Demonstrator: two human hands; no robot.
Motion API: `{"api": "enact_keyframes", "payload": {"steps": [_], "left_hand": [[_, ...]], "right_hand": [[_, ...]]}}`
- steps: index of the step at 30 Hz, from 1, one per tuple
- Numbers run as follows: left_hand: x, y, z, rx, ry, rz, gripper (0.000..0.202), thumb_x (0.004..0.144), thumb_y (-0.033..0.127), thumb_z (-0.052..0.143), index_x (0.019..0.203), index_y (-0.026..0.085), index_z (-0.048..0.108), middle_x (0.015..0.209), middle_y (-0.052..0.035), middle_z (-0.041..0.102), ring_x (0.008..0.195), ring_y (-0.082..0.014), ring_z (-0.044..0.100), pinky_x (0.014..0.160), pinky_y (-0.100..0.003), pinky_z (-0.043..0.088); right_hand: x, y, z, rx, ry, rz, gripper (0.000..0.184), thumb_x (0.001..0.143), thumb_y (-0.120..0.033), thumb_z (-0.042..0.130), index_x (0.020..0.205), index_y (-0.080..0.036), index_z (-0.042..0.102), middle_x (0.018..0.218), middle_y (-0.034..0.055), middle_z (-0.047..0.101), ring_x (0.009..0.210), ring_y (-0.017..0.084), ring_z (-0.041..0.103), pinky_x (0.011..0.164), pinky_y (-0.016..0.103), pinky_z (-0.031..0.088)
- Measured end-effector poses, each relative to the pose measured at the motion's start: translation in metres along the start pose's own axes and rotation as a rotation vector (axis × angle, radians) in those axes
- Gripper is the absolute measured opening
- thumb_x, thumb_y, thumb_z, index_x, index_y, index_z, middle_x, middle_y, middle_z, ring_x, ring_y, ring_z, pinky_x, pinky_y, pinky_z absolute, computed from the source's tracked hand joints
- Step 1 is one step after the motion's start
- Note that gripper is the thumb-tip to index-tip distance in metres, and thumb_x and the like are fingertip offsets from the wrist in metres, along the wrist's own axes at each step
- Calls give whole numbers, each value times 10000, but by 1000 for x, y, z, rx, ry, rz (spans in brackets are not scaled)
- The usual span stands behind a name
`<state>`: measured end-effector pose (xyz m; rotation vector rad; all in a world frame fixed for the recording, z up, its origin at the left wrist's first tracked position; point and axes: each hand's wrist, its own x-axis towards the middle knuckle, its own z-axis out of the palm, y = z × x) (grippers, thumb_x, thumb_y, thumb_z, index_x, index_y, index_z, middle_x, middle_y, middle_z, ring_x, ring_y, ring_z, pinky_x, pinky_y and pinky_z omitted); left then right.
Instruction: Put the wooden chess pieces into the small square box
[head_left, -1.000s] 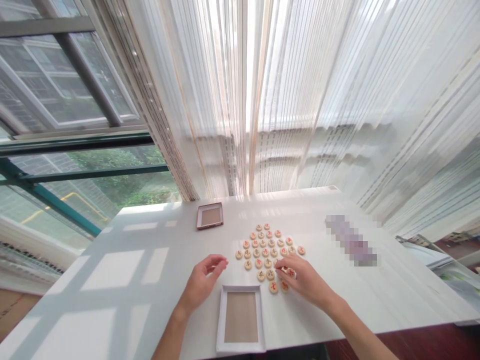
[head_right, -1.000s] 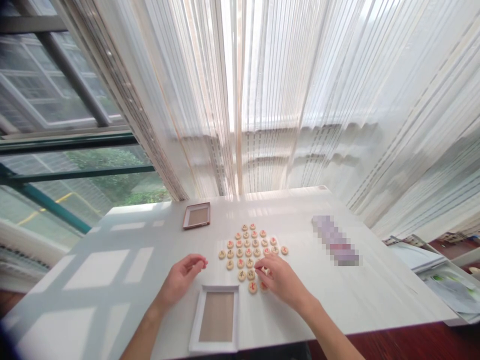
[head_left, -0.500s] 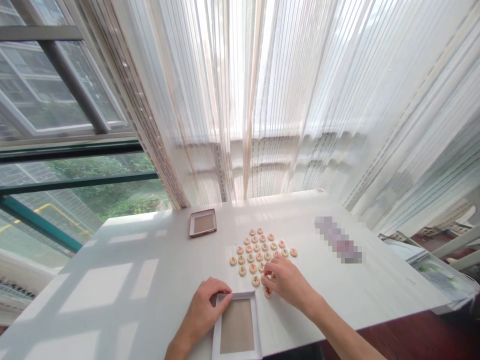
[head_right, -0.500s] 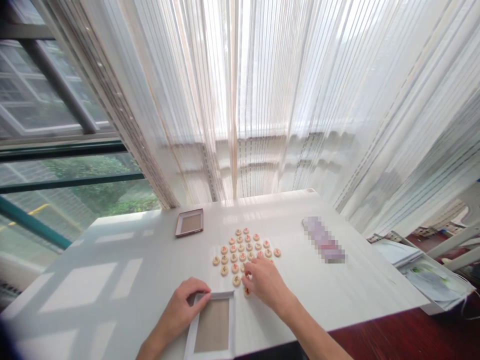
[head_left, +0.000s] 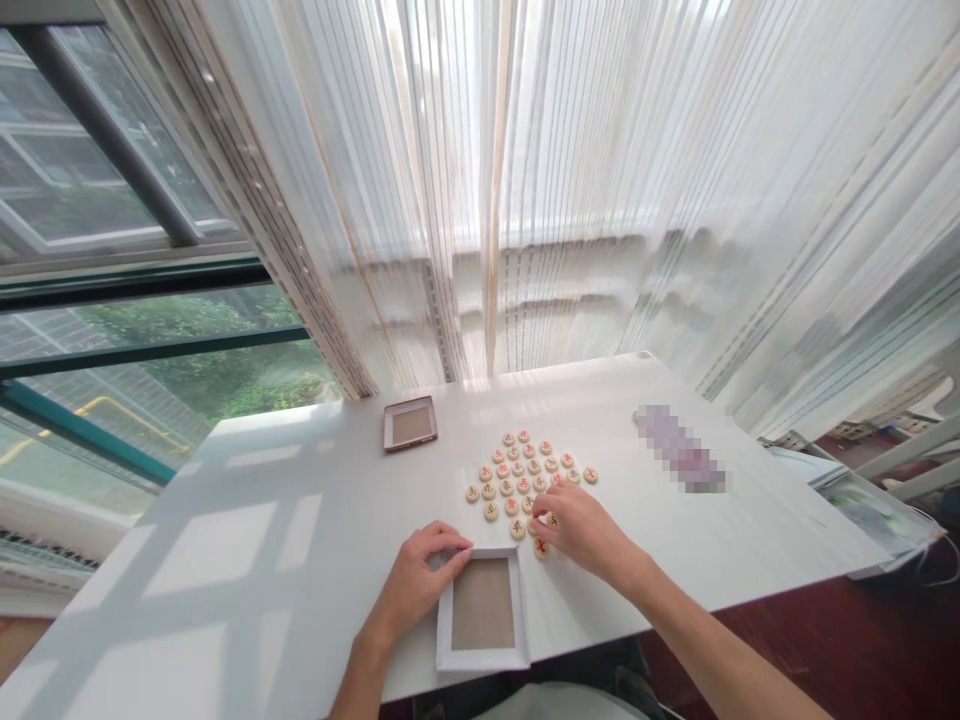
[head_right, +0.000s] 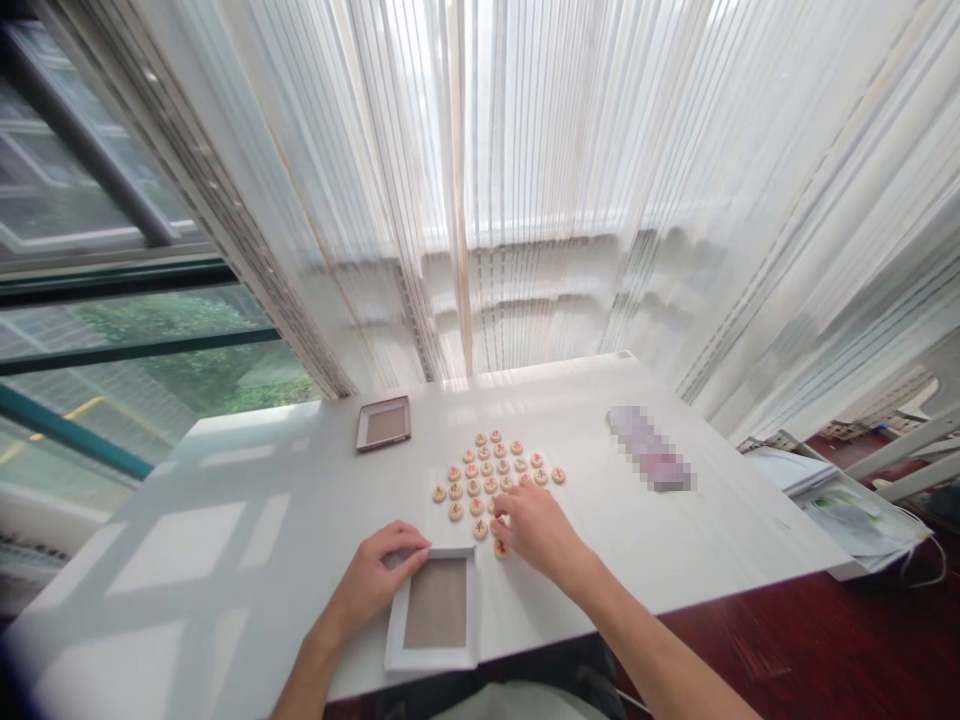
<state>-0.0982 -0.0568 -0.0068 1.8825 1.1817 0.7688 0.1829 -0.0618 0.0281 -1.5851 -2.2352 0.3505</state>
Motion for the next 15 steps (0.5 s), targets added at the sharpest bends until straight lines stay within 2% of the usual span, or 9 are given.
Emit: {"api": "enact_keyframes", "payload": {"steps": [5, 8, 12, 15], "left_hand": [[-2, -12, 0, -105, 93, -14, 254, 874, 421, 669, 906, 188, 766, 948, -82, 728, 896, -207, 665, 805, -297, 526], [-3, -21, 1, -120, 134, -66, 281, 836, 448, 701, 913, 187, 773, 931, -77, 755, 852, -210, 675, 750, -289, 539], [-4, -29, 3, -136, 160, -156, 348, 816, 486, 705, 965, 182, 782, 942, -78, 770, 778, -208, 676, 662, -274, 541], [-5, -31, 3, -142, 165, -170, 361, 831, 487, 692, 995, 177, 776, 933, -74, 766, 759, -197, 665, 626, -253, 524]], "right_hand": [[1, 0, 1, -13, -27, 11, 160, 890, -191, 632, 740, -211, 680, 720, 17, 676, 784, 198, 610, 733, 301, 422], [2, 0, 4, -25, -35, 19, 153, 870, -186, 643, 722, -209, 673, 706, 19, 671, 769, 199, 601, 729, 303, 414], [3, 3, 10, -33, -44, 31, 156, 850, -188, 651, 695, -206, 654, 692, 25, 661, 747, 199, 594, 696, 295, 402], [4, 5, 12, -34, -49, 40, 158, 840, -180, 643, 685, -207, 633, 693, 23, 660, 734, 195, 591, 675, 287, 395]]}}
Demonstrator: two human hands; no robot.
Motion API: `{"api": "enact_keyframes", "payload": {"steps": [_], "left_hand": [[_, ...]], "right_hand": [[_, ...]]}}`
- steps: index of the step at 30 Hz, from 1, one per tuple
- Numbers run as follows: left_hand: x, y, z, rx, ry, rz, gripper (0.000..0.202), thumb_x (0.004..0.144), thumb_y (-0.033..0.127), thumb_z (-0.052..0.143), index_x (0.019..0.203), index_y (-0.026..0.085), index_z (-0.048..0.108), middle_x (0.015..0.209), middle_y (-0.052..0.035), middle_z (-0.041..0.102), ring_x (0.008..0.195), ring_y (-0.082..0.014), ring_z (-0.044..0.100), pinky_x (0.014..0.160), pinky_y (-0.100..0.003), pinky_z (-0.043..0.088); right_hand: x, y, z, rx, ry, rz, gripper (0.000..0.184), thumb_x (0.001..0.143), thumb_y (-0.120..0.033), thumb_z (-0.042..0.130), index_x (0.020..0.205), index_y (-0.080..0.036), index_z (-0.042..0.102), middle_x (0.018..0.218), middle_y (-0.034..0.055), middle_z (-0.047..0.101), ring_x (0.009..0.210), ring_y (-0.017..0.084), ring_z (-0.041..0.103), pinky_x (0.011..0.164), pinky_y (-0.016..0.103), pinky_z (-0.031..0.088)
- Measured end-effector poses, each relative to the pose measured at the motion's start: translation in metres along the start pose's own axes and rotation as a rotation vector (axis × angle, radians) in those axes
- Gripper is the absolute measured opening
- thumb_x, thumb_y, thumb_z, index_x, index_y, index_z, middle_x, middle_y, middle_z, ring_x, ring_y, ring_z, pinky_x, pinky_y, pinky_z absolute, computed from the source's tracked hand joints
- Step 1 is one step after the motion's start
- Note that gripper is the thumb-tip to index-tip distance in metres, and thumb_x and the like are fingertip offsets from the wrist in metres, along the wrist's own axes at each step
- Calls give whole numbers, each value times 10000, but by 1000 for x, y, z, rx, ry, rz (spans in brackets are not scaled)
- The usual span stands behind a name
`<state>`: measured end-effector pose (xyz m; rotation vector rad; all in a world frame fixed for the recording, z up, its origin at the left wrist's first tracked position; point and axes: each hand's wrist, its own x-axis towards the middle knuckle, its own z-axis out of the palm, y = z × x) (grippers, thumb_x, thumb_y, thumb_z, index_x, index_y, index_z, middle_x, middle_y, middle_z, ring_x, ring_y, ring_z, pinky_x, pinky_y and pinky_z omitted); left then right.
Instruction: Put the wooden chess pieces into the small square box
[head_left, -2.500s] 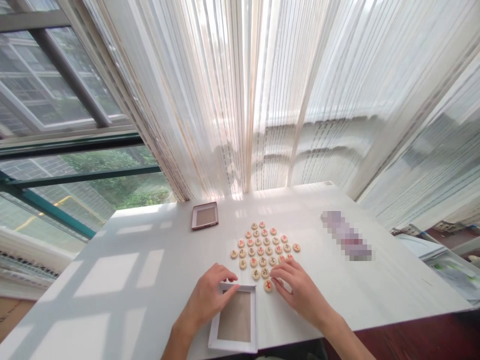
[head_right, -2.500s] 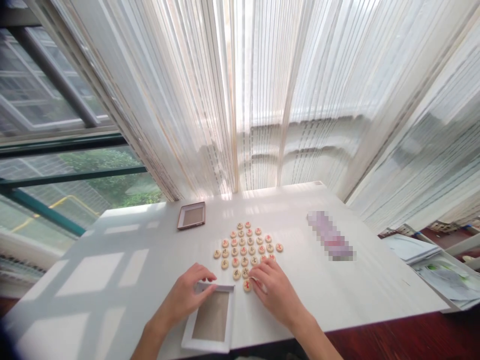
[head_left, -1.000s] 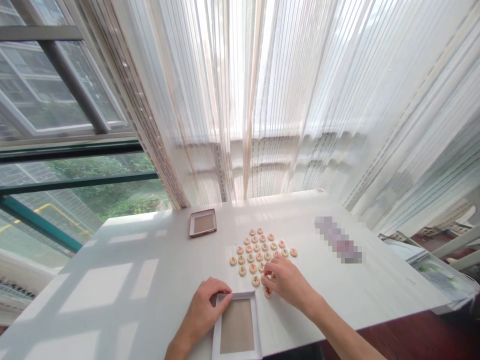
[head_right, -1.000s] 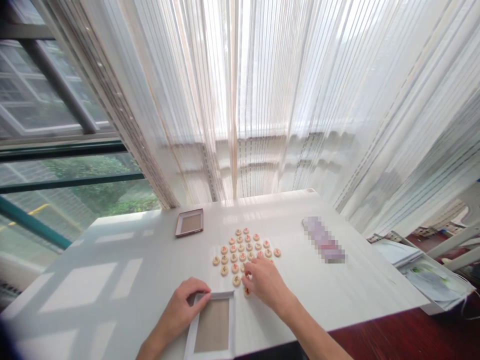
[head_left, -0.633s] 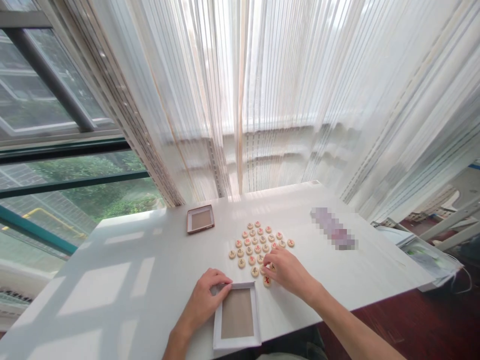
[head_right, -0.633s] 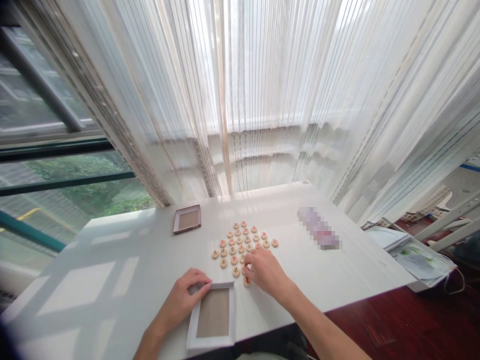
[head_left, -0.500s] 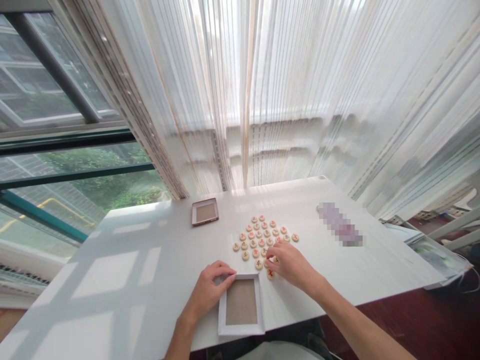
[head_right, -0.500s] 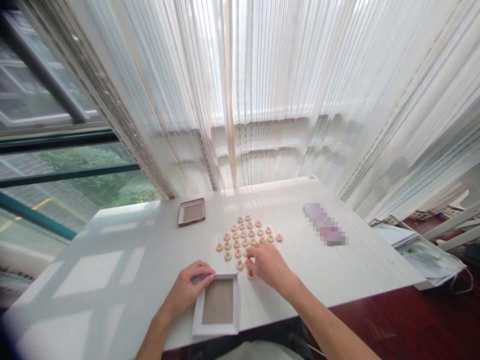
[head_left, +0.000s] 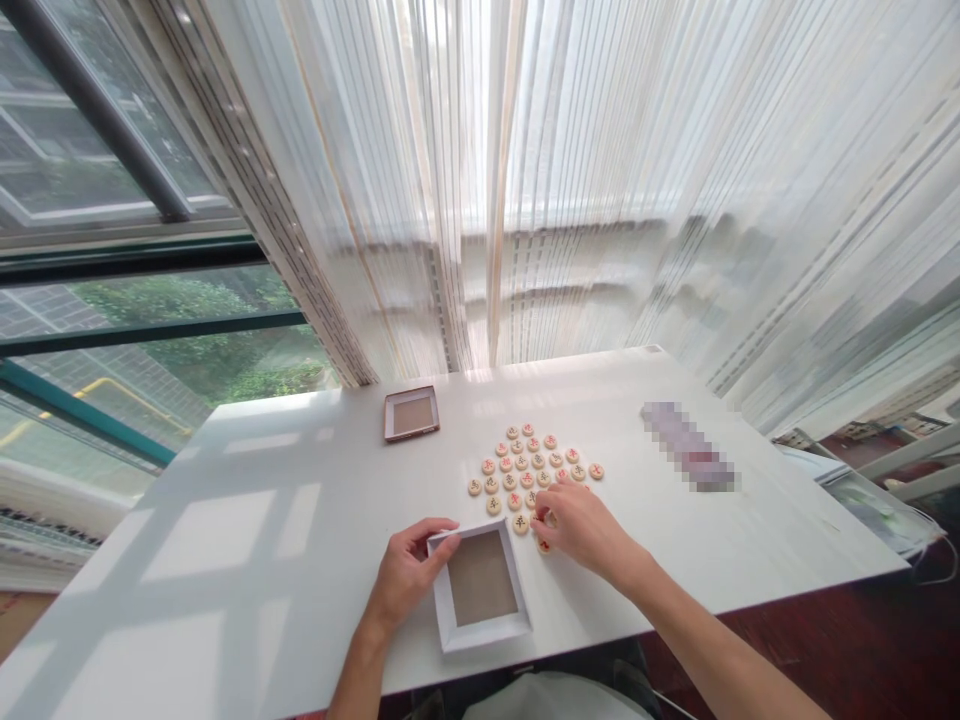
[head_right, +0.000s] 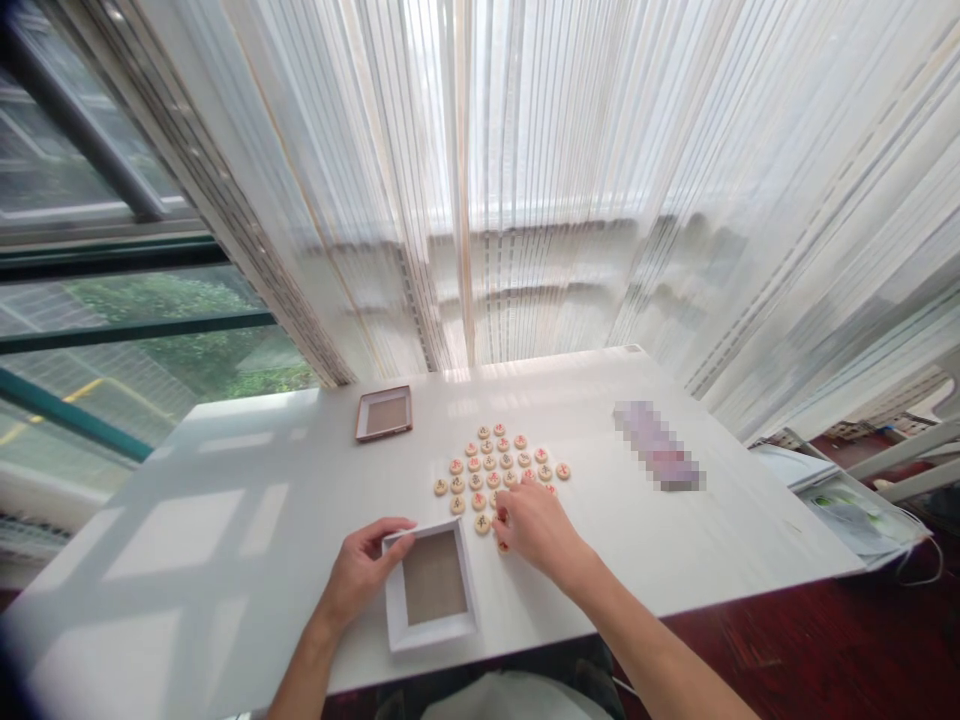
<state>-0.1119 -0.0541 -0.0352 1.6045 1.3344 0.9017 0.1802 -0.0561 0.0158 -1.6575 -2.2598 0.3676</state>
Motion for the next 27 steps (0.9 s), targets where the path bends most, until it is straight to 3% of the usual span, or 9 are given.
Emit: {"api": "enact_keyframes", "payload": {"steps": [4, 10, 13, 17, 21, 25, 27], "left_hand": [[0, 3, -1, -3, 13, 17, 354, 852, 482, 673, 997, 175, 775, 889, -61, 760, 723, -185, 651, 617, -246, 513], [0, 10, -4, -68, 31, 44, 346, 879, 473, 647, 999, 170, 762, 972, -77, 762, 896, -230, 687, 800, -282, 547], [0, 11, -6, -117, 36, 26, 350, 887, 477, 640, 996, 164, 750, 980, -80, 759, 912, -236, 690, 813, -288, 551], [9, 17, -7, -157, 4, 1, 424, 905, 508, 601, 1115, 158, 718, 943, -68, 756, 834, -226, 694, 710, -276, 552], [34, 40, -2, -78, -11, 75, 433, 893, 526, 599, 1081, 161, 735, 932, -58, 754, 849, -226, 684, 750, -281, 546], [69, 79, 9, -16, -95, 120, 451, 917, 534, 557, 1116, 167, 725, 1050, -70, 739, 965, -239, 661, 827, -288, 532], [85, 96, 15, -24, -141, 123, 477, 948, 539, 498, 1175, 169, 696, 1053, -68, 731, 947, -229, 657, 784, -278, 527]], "right_hand": [[1, 1, 0, 3, 4, 16, 158, 824, -168, 637, 676, -207, 598, 688, 20, 654, 723, 192, 585, 661, 283, 385], [-1, -3, -1, 15, 30, 49, 184, 793, -144, 626, 654, -208, 522, 638, 13, 615, 678, 186, 563, 600, 276, 351], [-5, -5, -11, 41, 61, 48, 149, 809, -181, 628, 699, -212, 533, 680, 5, 626, 681, 177, 572, 612, 279, 386], [-7, -1, -35, 340, 94, 20, 91, 839, -244, 644, 782, -218, 579, 746, -10, 663, 696, 153, 623, 645, 270, 484], [-4, 9, -53, 693, 111, 15, 143, 841, -291, 671, 953, -205, 651, 875, 16, 722, 768, 160, 694, 727, 287, 584], [4, 23, -61, 858, 155, 39, 226, 820, -318, 711, 1009, -195, 696, 972, 52, 741, 885, 200, 715, 844, 343, 600], [10, 31, -63, 910, 175, 49, 222, 814, -322, 727, 997, -199, 703, 974, 55, 741, 915, 209, 711, 850, 343, 592]]}}
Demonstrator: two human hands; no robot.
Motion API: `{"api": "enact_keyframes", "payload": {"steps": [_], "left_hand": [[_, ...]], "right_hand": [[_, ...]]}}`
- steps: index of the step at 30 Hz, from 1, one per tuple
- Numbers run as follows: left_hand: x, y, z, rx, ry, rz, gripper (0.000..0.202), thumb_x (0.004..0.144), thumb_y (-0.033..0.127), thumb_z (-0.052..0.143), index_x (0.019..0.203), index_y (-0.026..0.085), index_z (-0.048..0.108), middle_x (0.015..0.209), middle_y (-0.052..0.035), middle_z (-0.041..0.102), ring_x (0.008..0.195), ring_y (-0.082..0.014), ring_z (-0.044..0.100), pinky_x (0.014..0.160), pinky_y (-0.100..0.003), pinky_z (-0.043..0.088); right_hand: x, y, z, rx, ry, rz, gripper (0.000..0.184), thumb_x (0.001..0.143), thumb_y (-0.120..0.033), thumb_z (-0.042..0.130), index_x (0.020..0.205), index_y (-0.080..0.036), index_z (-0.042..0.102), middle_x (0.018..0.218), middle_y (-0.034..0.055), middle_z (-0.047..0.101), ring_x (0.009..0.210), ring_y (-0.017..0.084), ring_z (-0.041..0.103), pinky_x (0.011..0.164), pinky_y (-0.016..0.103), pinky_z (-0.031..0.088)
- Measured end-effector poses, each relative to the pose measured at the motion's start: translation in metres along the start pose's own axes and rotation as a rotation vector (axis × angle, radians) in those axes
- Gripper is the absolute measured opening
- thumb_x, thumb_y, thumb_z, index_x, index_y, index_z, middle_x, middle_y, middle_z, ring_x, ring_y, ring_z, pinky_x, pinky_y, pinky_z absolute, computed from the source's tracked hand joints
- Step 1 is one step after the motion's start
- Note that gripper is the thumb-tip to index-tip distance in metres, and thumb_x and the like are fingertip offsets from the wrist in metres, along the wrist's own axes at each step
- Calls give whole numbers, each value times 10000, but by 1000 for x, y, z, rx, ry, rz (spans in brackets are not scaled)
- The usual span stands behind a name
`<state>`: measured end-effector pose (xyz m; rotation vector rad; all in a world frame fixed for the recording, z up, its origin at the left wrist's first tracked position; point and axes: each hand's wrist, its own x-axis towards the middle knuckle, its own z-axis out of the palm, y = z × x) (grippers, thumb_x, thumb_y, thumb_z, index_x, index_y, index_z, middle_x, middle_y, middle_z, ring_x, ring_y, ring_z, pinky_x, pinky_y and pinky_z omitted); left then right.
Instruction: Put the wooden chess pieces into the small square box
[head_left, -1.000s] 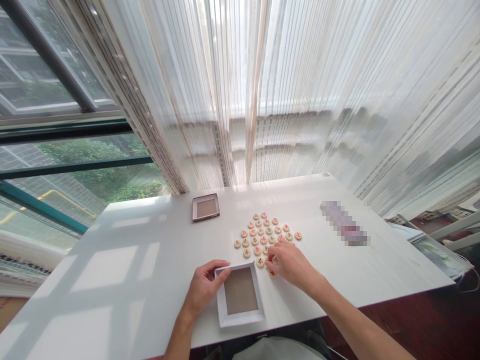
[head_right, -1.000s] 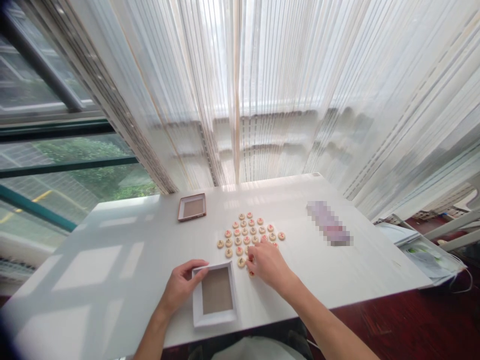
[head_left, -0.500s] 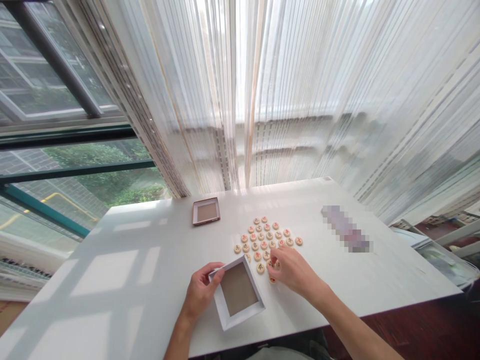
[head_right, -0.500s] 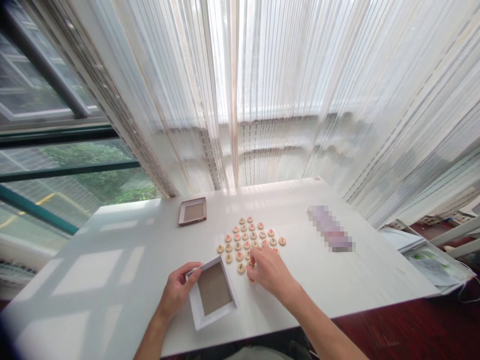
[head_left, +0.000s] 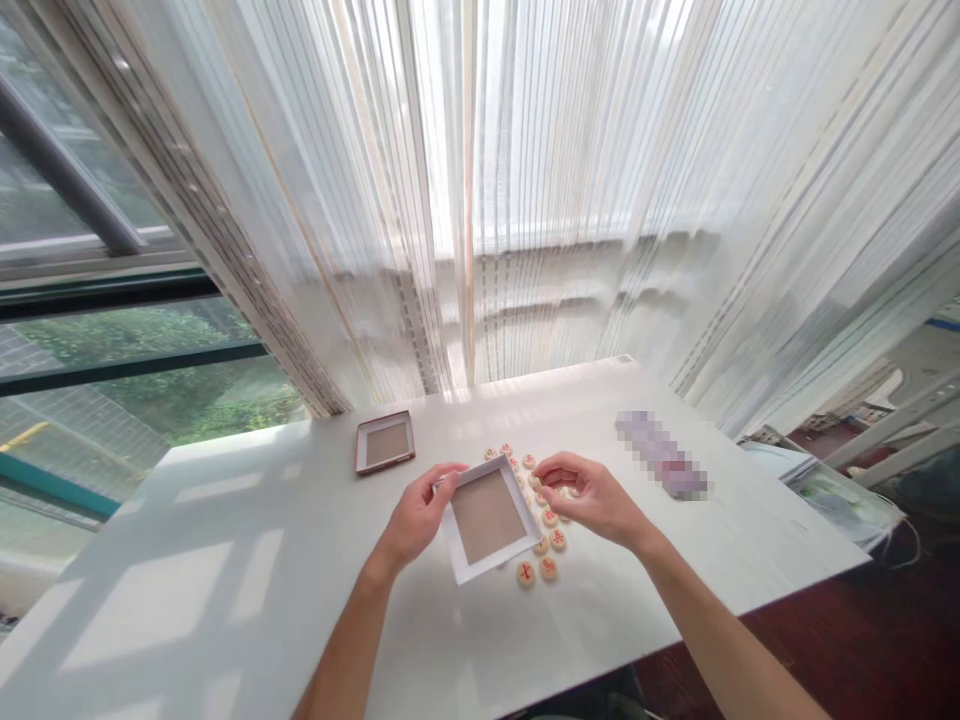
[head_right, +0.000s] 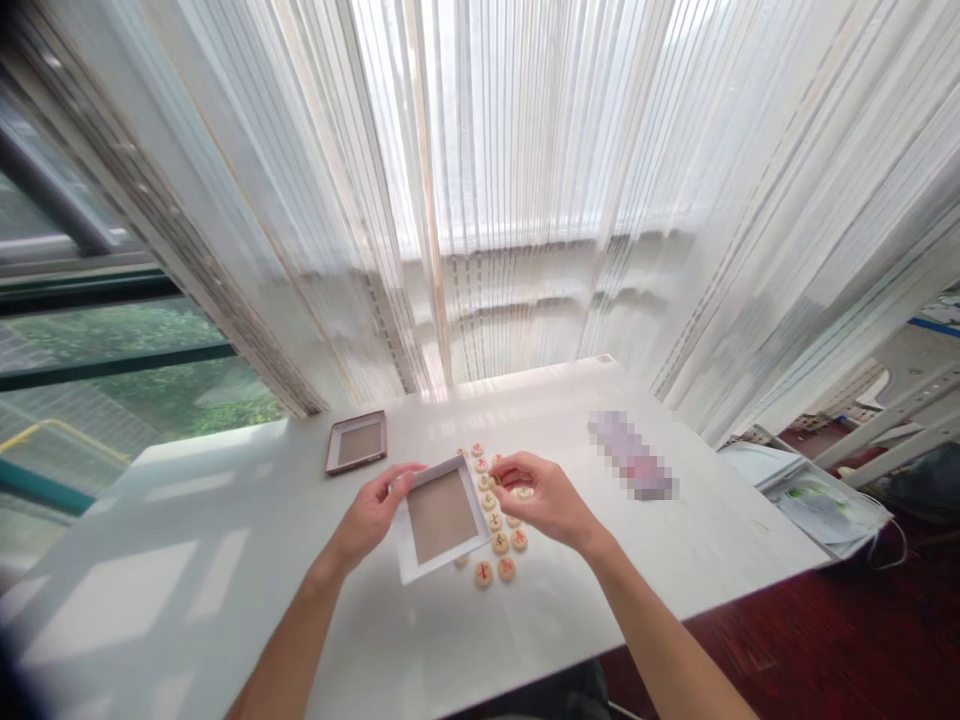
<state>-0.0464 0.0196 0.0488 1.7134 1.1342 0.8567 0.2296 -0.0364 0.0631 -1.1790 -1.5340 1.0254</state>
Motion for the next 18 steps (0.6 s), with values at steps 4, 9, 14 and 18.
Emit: {"api": "enact_keyframes", "payload": {"steps": [4, 9, 14, 18], "left_hand": [[29, 15, 9, -45, -29, -2, 483, 965, 559, 456, 1170, 180, 675, 948, -42, 725, 856, -204, 652, 689, -251, 500], [38, 5, 18, -123, 18, -14, 472, 971, 555, 446, 1133, 175, 673, 948, -47, 708, 860, -200, 639, 695, -253, 487], [26, -14, 15, -183, 34, -41, 454, 981, 522, 443, 1081, 157, 695, 926, -47, 699, 866, -193, 629, 740, -262, 495], [21, -21, 9, -164, 64, -71, 463, 975, 530, 441, 1059, 158, 703, 900, -43, 704, 826, -188, 636, 722, -263, 500]], "right_hand": [[18, 10, -7, 128, 50, 26, 259, 807, -364, 752, 1005, -207, 698, 970, 63, 740, 935, 217, 699, 786, 318, 585], [37, 26, -2, 253, 97, 64, 307, 775, -401, 792, 992, -210, 687, 933, 47, 722, 890, 196, 687, 734, 281, 555], [47, 41, 0, 322, 74, 129, 339, 768, -406, 804, 1017, -216, 677, 808, 6, 700, 800, 177, 682, 682, 261, 509], [52, 46, 1, 356, 71, 188, 325, 773, -413, 794, 1009, -220, 685, 924, 35, 735, 822, 182, 690, 733, 280, 518]]}}
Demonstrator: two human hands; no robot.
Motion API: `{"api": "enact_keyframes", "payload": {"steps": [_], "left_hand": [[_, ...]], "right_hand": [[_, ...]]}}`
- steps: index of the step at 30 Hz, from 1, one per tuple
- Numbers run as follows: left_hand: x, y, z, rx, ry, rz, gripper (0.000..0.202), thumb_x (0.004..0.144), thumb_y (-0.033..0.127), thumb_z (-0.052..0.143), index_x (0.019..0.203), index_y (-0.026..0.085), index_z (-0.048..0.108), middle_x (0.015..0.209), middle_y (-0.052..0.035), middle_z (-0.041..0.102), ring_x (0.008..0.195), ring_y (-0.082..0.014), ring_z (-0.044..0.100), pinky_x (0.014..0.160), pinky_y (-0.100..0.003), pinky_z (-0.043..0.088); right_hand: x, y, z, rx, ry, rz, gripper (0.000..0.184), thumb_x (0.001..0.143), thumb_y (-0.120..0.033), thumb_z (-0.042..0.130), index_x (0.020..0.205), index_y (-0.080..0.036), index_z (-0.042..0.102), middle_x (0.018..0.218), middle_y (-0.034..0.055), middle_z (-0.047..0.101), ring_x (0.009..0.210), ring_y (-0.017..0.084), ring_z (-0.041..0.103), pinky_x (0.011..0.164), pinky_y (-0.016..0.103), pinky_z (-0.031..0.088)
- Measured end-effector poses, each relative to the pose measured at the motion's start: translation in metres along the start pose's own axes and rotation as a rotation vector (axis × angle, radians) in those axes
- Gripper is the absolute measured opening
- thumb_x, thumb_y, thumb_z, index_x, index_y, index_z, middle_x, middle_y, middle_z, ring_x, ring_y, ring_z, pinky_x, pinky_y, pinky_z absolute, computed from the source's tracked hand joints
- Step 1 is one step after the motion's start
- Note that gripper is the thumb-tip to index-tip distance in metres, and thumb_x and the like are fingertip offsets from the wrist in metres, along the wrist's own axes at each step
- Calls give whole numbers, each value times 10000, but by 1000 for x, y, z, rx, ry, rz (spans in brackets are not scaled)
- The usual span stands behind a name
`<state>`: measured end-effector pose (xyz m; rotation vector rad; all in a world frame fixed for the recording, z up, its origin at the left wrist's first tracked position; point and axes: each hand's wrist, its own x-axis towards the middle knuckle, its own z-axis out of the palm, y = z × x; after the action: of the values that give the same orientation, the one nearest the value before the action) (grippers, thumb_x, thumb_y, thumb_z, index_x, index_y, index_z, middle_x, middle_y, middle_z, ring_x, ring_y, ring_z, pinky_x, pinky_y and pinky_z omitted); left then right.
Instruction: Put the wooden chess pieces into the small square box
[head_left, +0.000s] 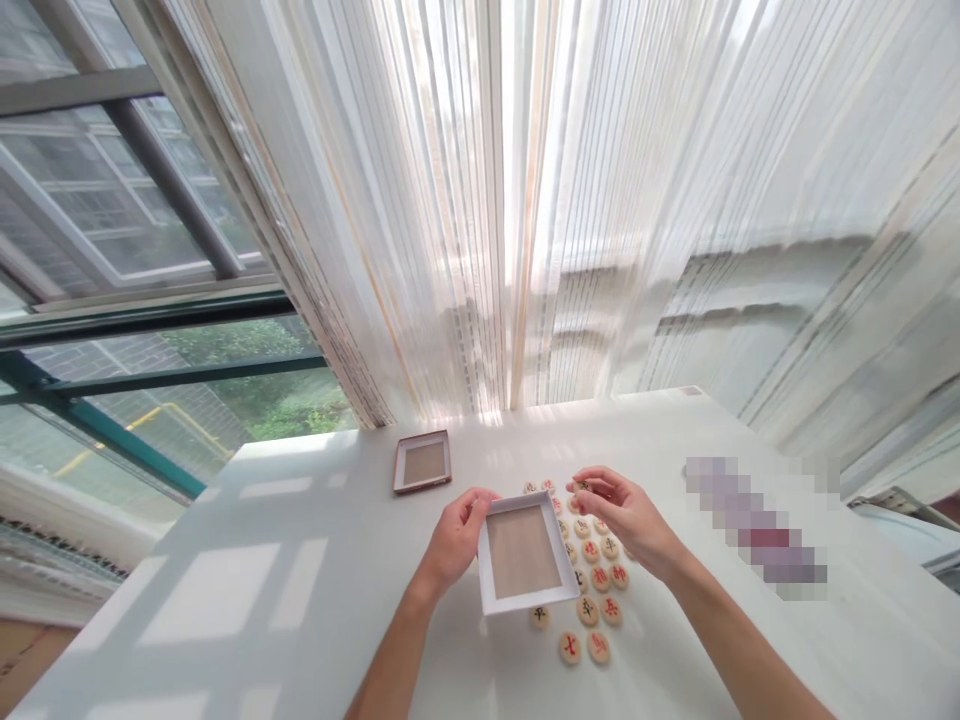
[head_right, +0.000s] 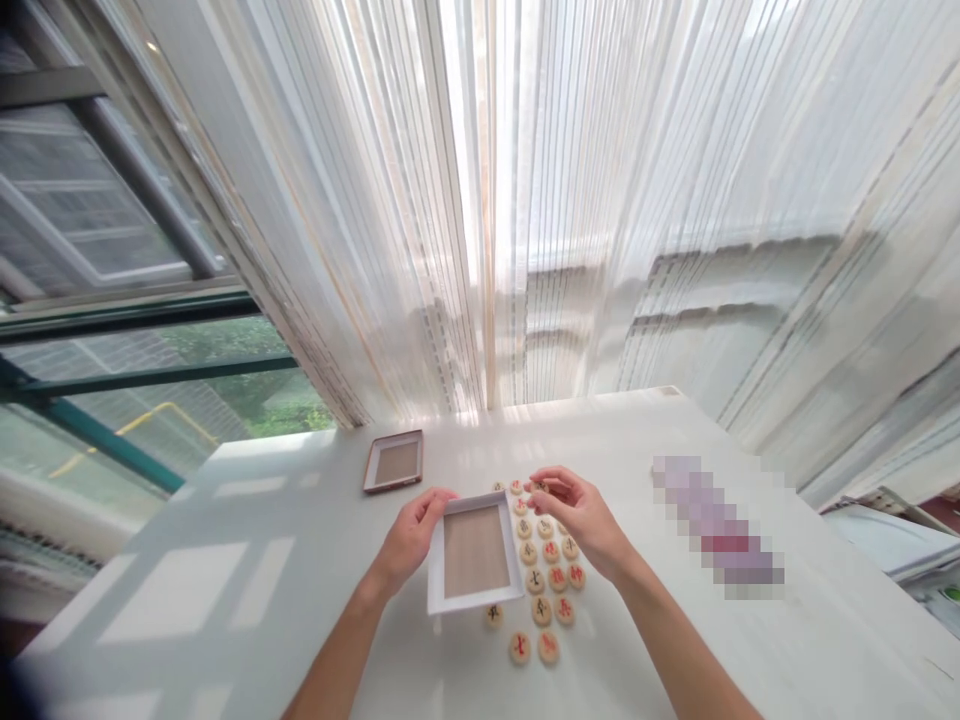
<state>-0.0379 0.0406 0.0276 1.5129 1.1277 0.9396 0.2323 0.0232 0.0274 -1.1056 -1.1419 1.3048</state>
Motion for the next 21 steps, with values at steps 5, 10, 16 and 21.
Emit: {"api": "enact_keyframes", "payload": {"steps": [5, 10, 16, 21], "left_hand": [[15, 6, 7, 36, 30, 26, 489, 958, 558, 445, 1052, 147, 694, 775, -37, 673, 739, -187, 621, 641, -254, 486], [40, 15, 25, 110, 61, 45, 476, 944, 572, 460, 947, 155, 690, 689, -4, 604, 593, -144, 549, 527, -227, 425], [49, 29, 45, 168, 22, 66, 503, 940, 607, 438, 909, 167, 681, 563, 51, 466, 457, -112, 477, 448, -215, 398], [47, 17, 15, 266, 89, 182, 432, 1004, 505, 364, 1124, 203, 649, 969, -58, 708, 802, -186, 693, 705, -292, 553]], "right_hand": [[3, 0, 7, -14, -36, 87, 287, 830, -429, 721, 990, -191, 741, 848, 46, 744, 799, 185, 687, 787, 303, 534], [0, -15, 18, 83, -125, 147, 444, 888, -558, 602, 1046, -176, 762, 922, 76, 769, 924, 259, 711, 876, 366, 548], [-4, -17, 13, -2, -33, 137, 509, 857, -638, 597, 1036, -195, 772, 937, 76, 780, 925, 306, 720, 746, 339, 575], [5, -5, -15, -208, 136, 77, 478, 825, -601, 642, 967, -165, 776, 935, 64, 778, 973, 315, 696, 765, 306, 548]]}}
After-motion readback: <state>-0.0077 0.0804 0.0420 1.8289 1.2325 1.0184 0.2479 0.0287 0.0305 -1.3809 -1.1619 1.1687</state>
